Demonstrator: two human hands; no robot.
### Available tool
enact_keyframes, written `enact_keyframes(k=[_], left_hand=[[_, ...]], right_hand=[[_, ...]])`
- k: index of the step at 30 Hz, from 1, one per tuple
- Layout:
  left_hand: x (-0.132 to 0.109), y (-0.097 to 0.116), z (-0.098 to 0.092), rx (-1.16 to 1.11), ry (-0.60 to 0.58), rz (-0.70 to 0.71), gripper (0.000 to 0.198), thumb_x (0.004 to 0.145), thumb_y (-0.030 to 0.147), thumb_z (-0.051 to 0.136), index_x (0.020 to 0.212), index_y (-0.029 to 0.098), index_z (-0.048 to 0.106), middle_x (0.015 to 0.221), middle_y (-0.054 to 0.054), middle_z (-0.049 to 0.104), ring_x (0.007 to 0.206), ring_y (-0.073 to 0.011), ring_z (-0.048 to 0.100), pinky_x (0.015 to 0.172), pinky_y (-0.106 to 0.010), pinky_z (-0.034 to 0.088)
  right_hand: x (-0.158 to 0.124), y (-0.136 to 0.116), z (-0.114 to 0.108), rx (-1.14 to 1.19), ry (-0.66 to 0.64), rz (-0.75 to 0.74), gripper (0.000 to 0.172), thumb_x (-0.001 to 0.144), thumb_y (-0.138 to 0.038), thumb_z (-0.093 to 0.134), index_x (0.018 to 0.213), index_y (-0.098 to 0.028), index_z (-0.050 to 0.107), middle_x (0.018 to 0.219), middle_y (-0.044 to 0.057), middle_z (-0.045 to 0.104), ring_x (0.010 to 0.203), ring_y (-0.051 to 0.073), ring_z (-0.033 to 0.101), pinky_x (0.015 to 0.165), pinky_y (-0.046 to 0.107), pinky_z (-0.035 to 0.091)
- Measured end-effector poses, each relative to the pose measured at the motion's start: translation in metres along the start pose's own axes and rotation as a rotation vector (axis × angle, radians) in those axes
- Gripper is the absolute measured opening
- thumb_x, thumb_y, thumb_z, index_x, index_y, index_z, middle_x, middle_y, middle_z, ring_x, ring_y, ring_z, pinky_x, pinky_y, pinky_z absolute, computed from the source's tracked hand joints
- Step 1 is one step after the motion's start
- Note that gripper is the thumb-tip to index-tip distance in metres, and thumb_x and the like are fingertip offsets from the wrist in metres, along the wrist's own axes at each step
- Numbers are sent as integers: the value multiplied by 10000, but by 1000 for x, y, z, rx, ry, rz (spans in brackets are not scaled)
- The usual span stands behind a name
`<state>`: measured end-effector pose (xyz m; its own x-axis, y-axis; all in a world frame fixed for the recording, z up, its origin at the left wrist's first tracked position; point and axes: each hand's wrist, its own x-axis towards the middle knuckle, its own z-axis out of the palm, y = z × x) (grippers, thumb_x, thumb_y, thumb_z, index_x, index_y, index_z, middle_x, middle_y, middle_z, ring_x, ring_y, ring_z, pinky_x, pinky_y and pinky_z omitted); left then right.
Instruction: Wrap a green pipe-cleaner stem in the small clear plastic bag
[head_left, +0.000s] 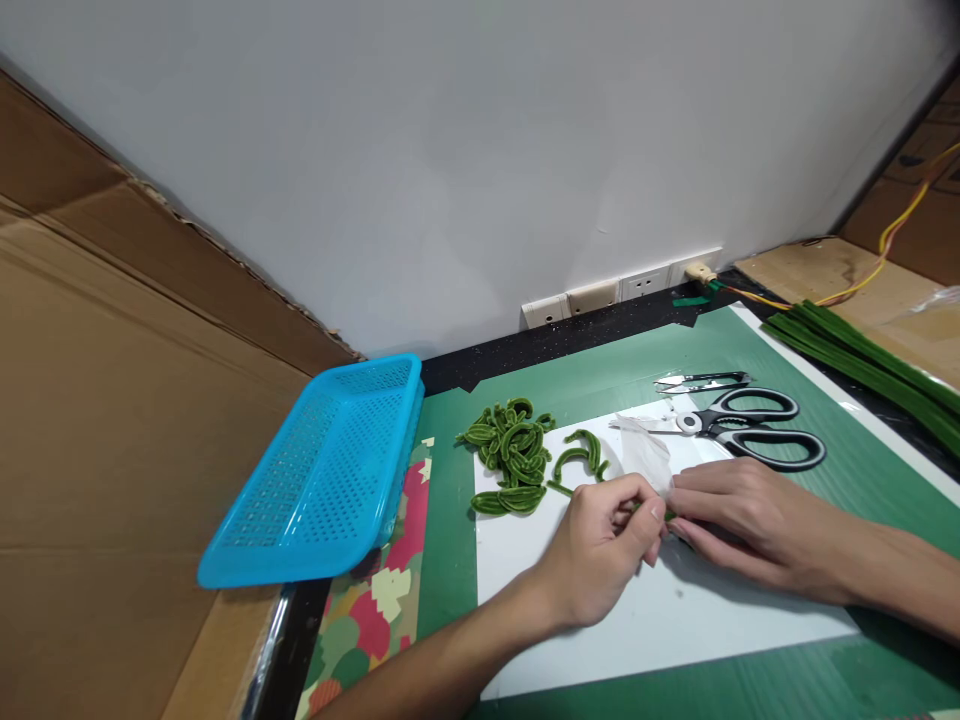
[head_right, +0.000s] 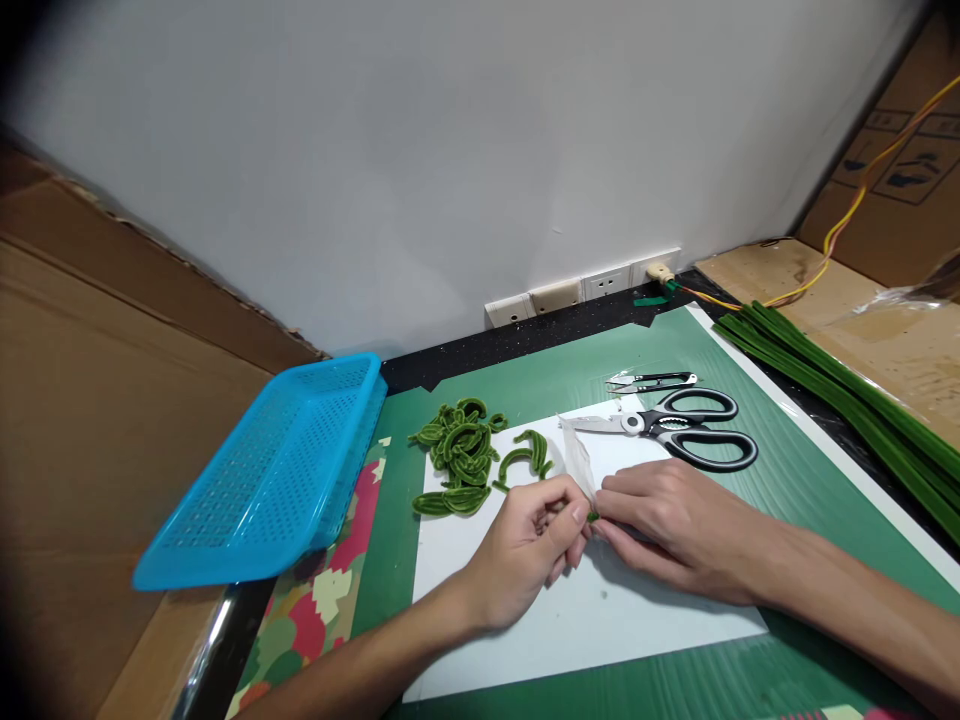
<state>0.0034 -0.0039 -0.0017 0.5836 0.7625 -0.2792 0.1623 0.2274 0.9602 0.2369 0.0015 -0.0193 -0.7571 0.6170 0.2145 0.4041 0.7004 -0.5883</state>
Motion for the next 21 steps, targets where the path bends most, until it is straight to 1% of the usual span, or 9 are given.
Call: enact_keyframes(k=[6, 12, 21], left_hand=[[0, 0, 0, 10, 2, 12, 352, 1049, 475, 610, 867, 174, 581, 688, 31, 579, 571, -70, 481, 602, -215, 374], [0, 1, 0, 13, -1, 9, 365, 1053, 489, 592, 871, 173, 577, 689, 28, 581, 562, -71, 474, 588, -215, 370], [0, 1, 0, -6, -3, -5, 344, 1031, 474, 637, 866, 177, 576, 683, 28, 577, 559, -77, 473, 570, -212, 365]], right_hand=[[-1, -1, 0, 7, 0, -2, 317, 1139, -228, 384, 976, -182, 652, 823, 22, 612, 722, 143, 518, 680, 310, 309], [0, 0, -1, 0, 3, -10, 316, 1135, -222, 392, 995, -182, 673, 814, 25, 613, 711, 147, 507, 673, 306, 308], [0, 0, 0, 8, -7, 6, 328, 1142, -232, 377, 986, -178, 660, 821, 34, 616, 719, 147, 523, 676, 312, 305]])
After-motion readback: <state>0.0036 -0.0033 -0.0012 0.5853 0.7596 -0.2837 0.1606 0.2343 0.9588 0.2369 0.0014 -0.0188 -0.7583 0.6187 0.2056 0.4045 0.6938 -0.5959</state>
